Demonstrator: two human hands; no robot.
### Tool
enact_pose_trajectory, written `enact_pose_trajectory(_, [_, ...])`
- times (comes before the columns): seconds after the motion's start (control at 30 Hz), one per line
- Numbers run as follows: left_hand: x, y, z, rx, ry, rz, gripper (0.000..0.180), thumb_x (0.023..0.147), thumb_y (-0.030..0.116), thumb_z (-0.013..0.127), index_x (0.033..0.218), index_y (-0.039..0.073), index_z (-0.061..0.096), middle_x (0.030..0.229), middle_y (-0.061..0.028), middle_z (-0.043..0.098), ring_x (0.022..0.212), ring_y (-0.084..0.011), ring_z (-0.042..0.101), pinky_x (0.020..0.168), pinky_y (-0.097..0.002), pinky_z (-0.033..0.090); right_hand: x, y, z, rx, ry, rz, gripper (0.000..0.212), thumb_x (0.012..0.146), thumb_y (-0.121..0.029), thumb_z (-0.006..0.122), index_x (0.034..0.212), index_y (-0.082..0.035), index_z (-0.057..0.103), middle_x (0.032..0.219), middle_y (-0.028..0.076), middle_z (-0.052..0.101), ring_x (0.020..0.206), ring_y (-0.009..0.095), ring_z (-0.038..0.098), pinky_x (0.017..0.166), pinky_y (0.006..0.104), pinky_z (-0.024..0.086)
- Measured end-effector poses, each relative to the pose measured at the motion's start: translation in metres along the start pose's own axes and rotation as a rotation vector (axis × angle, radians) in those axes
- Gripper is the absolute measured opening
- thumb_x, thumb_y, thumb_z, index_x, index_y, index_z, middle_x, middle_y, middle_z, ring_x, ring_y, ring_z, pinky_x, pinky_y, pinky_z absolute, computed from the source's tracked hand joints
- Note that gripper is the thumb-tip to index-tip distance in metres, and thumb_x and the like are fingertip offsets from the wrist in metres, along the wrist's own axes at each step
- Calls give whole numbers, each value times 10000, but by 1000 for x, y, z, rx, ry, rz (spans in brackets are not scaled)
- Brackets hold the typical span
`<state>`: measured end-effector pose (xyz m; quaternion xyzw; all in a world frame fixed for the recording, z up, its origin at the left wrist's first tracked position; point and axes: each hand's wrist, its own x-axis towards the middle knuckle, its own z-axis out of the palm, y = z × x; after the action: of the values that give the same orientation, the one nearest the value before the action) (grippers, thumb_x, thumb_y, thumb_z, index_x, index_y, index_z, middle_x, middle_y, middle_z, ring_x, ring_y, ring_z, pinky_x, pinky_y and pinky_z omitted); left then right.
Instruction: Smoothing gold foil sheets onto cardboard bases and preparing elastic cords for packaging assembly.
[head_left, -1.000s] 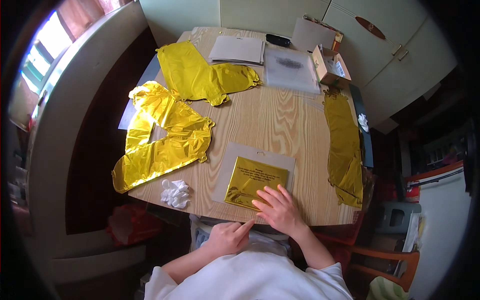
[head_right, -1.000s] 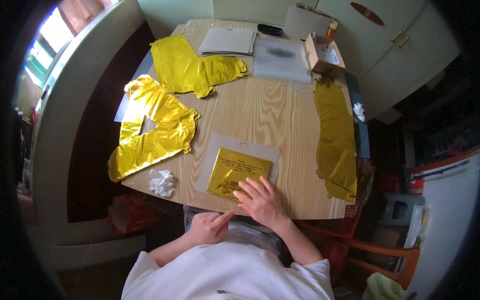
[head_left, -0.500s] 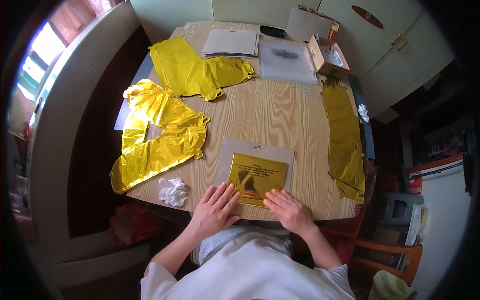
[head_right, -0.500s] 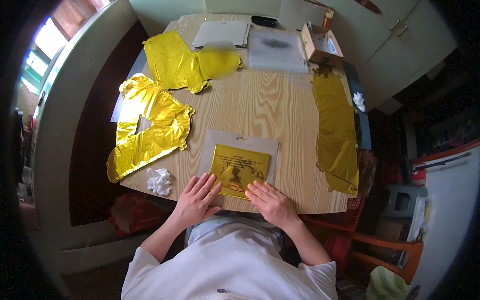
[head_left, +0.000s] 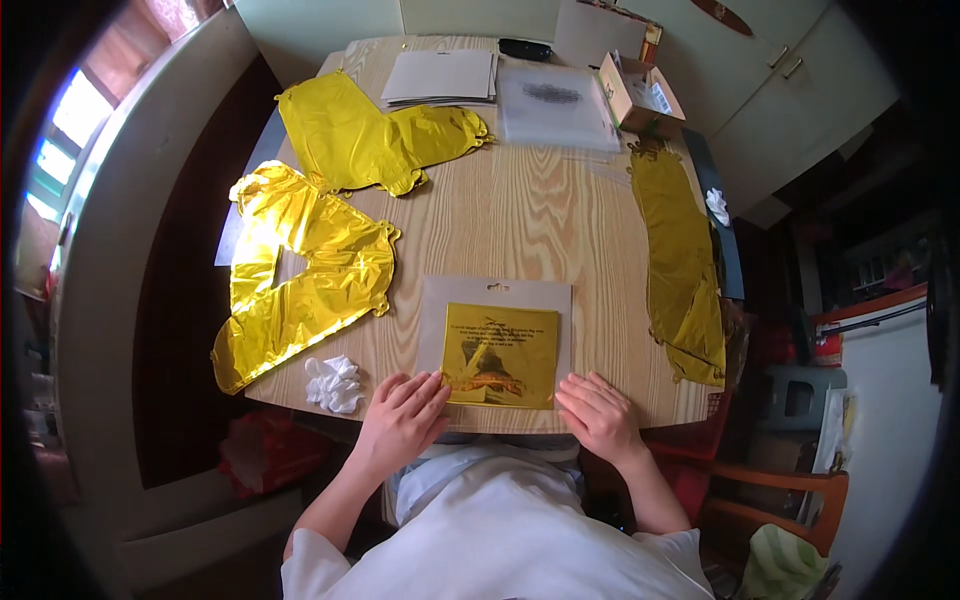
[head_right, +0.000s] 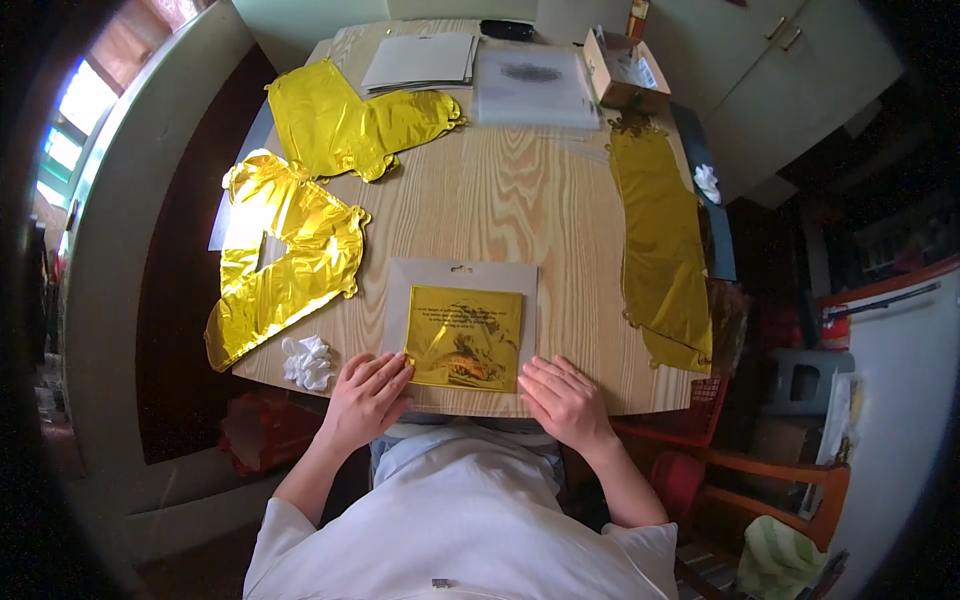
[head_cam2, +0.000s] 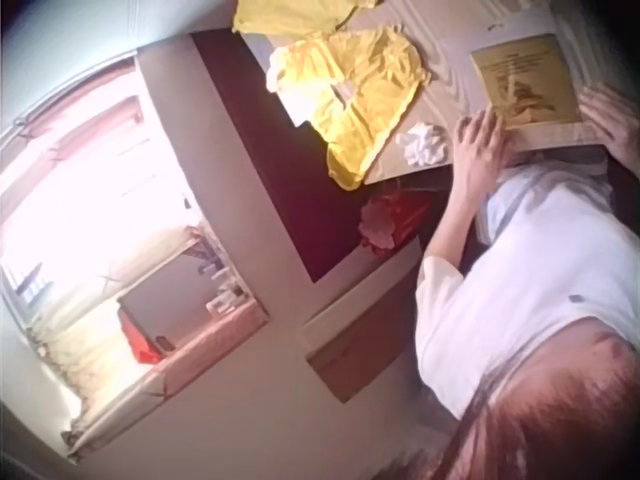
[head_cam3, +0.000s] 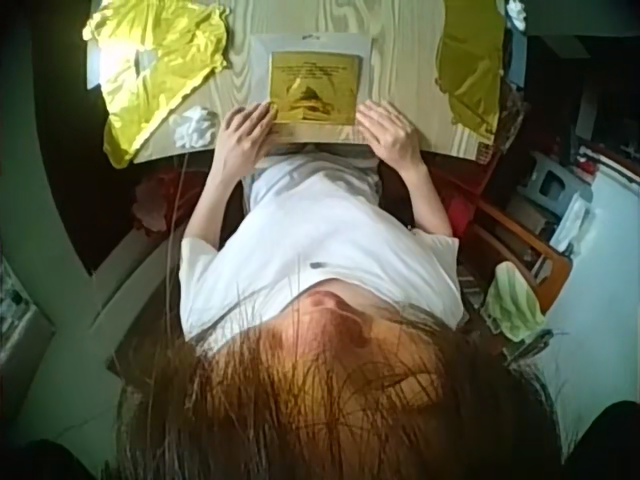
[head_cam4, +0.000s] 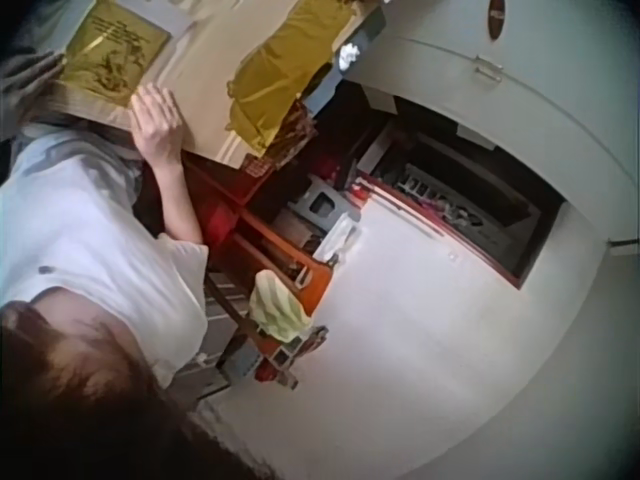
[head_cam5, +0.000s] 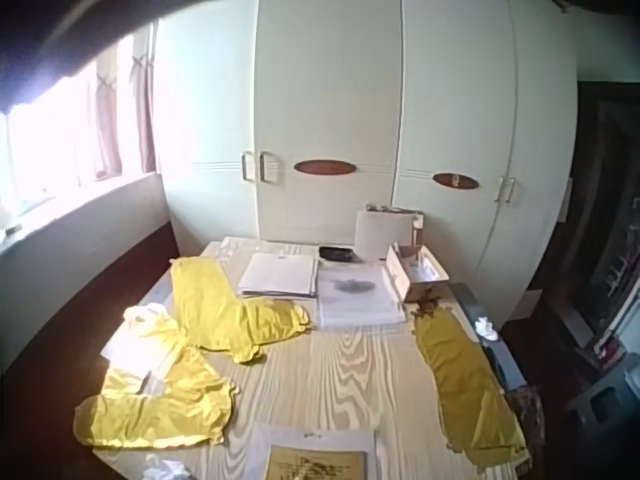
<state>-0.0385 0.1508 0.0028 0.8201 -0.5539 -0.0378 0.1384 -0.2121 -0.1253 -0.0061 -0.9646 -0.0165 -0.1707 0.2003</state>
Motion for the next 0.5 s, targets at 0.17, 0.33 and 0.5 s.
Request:
enact_pose_trajectory(0.17, [17, -1, -3, -33, 48, -1, 422, 822, 276, 689, 1193, 91, 606, 1271, -90, 577, 1244, -259, 503, 1013, -432, 386, 16, -8, -3, -91, 29, -62, 229, 775, -200, 725, 968, -81, 692, 1046, 45, 675, 988, 216, 638, 906, 366, 516])
enact_pose_trajectory(0.33, [31, -8, 0, 10, 115, 119, 417, 822, 289, 690, 1181, 88, 617, 1266, -94, 583, 1232, -262, 515, 1012, -426, 400, 14, -4, 4, -187, 67, -145, 240, 768, -193, 711, 983, -88, 689, 1024, 40, 676, 941, 201, 644, 827, 329, 541])
enact_pose_trajectory(0.5, [35, -10, 2, 25, 118, 149, 398, 829, 290, 685, 1166, 86, 627, 1254, -92, 592, 1224, -263, 523, 1015, -419, 404, 17, -5, 3, -245, 63, -189, 236, 762, -169, 686, 984, -88, 684, 1029, 40, 676, 912, 193, 649, 775, 304, 550])
